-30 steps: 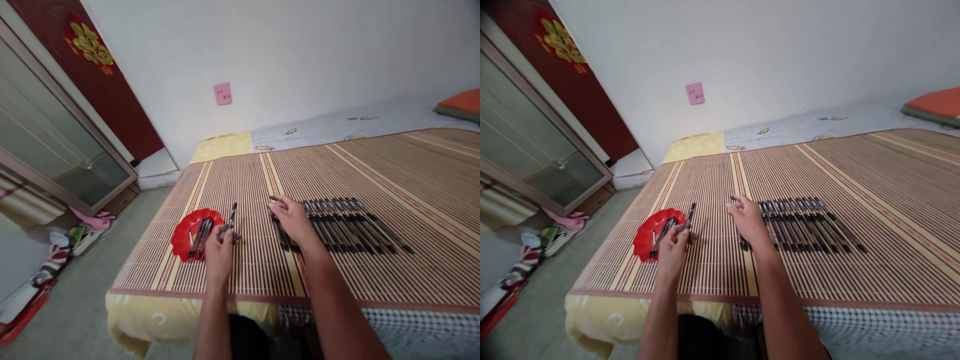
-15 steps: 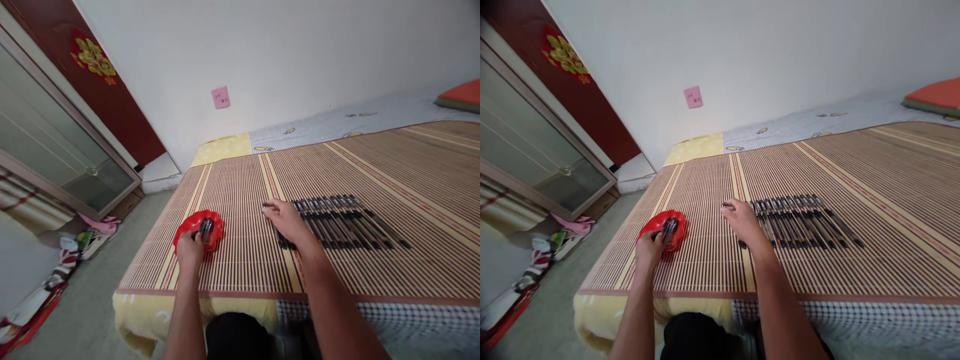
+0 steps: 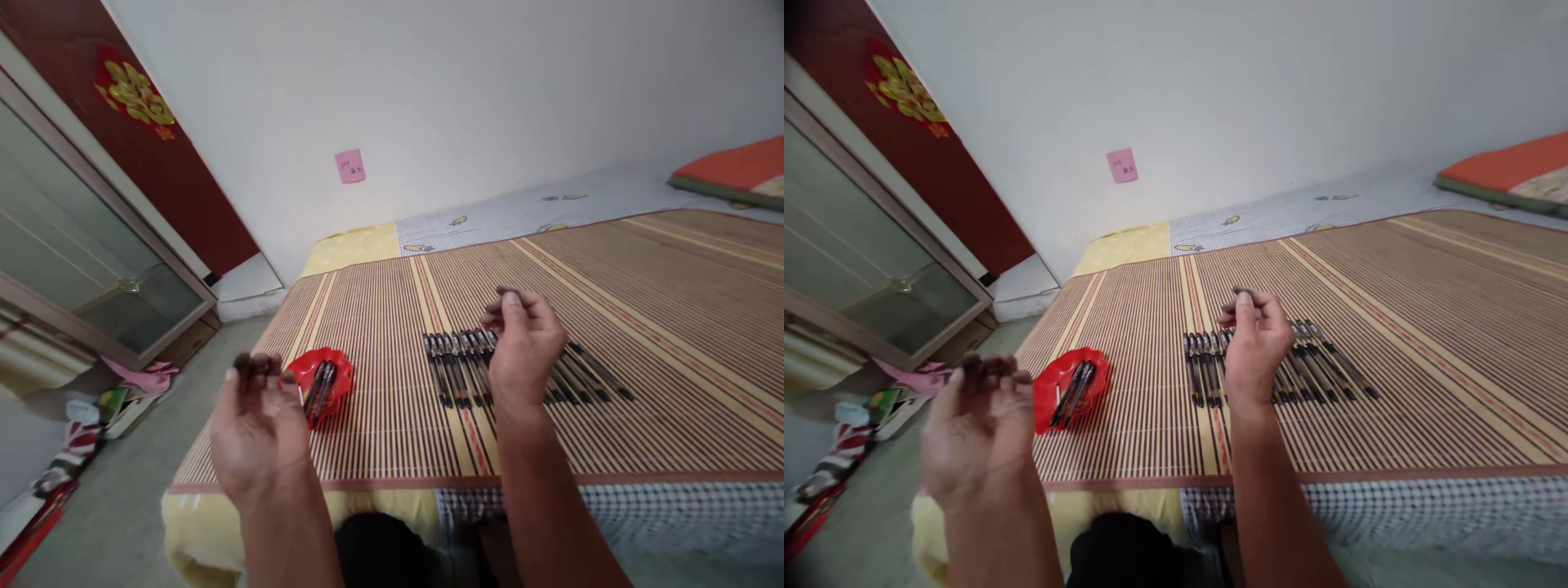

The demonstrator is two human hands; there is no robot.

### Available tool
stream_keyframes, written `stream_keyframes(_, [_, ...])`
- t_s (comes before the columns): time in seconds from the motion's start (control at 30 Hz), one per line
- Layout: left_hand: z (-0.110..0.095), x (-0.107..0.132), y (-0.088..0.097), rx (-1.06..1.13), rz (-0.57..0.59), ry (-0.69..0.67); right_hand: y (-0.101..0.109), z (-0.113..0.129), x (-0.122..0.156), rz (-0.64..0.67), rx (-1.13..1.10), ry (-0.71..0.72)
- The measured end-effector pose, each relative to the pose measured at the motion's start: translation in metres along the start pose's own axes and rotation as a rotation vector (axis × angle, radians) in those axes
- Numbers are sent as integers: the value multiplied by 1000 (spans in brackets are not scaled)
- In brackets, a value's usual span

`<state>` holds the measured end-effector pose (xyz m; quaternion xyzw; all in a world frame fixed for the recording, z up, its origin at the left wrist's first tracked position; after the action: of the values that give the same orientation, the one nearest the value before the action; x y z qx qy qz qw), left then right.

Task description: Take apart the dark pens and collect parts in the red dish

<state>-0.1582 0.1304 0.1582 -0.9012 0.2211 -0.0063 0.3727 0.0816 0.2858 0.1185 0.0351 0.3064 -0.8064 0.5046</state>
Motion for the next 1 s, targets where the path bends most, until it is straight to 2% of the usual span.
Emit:
stream_keyframes(0.1, [41,34,2,90,-45,212,5,14,-2,4,-52,7])
stream_keyframes(0.23, [103,68,8,72,-60,585,11,36,0,52,-51,61])
stream_keyframes(0.33, [121,83,15,40,-79,662,22,49,7,137,7,54])
stream_keyframes(0.43, [115,96,27,-15,-32,613,41,50,24,310,172,1])
stream_keyframes(0.5, [107,104,38,-124,84,578,57,42,42,489,329,-13])
stream_keyframes(0.57, [101,111,50,-277,215,552,72,31,66,663,506,35])
stream_keyframes(0.67, [99,111,58,-535,393,376,91,14,104,738,614,108])
stream_keyframes(0.73, [104,106,50,-799,529,175,99,7,128,764,626,125])
stream_keyframes(0.8, [115,99,35,-1089,639,44,106,8,146,812,620,169])
stream_keyframes(0.9, [139,90,9,-1253,671,15,128,17,159,820,629,240])
stream_keyframes(1.0, [164,86,-12,-1335,709,13,166,26,156,715,675,328])
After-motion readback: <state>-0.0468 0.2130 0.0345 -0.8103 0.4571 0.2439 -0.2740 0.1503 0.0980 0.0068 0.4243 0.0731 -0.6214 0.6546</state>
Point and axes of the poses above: each hand's wrist, its own x-axis away from the middle knuckle, its own y-axis out of the back of the hand, z = x × y, the point moved 2 cm from there along -x, towards the middle knuckle, and after that the axes turned 2 degrees about x, right-handed, at the moved point
